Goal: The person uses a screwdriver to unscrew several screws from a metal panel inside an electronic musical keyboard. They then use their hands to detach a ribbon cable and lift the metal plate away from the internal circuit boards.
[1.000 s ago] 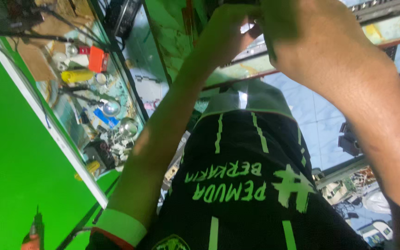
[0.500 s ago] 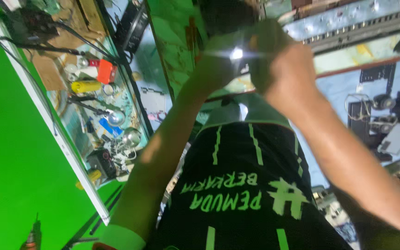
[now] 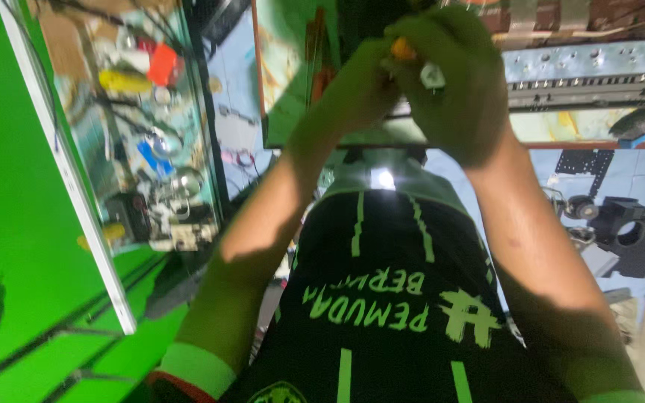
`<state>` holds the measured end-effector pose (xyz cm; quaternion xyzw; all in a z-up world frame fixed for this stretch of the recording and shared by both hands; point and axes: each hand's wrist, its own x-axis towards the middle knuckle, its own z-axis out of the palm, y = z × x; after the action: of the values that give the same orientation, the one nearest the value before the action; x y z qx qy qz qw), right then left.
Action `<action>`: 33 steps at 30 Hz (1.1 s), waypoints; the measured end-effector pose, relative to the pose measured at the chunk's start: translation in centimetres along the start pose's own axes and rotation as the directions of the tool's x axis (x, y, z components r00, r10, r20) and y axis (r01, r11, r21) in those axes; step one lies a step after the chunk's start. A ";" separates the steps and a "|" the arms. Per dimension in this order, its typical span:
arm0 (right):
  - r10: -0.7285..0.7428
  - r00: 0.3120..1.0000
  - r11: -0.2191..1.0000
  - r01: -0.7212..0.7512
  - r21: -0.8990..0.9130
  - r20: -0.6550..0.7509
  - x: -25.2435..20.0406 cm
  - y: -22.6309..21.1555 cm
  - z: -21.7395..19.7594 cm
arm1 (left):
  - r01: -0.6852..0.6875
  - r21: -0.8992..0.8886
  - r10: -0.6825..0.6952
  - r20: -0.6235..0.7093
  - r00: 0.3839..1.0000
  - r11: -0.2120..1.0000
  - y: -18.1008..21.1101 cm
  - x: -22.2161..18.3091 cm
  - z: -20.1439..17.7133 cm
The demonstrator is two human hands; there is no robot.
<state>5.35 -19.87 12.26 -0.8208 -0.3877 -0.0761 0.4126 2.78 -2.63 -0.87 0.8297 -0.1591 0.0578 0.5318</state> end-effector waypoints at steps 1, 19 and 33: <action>-0.039 0.999 0.999 0.039 -0.005 0.007 0.0 0.5 -0.3 | -0.042 0.008 0.042 -0.047 0.998 0.999 0.2 0.2 -0.5; -0.348 0.926 0.937 0.350 0.014 0.144 0.7 6.6 -3.2 | 0.233 0.275 -0.201 -0.140 0.970 0.933 7.2 1.5 -0.7; 0.070 0.742 0.996 -0.088 -0.007 0.667 1.7 5.6 -4.4 | 0.206 0.246 -0.181 -0.120 0.976 0.947 6.0 0.0 1.4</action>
<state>11.30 -24.10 12.37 -0.8043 -0.4753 0.2442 0.2600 0.78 -6.14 3.71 0.8996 -0.0423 0.0652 0.4297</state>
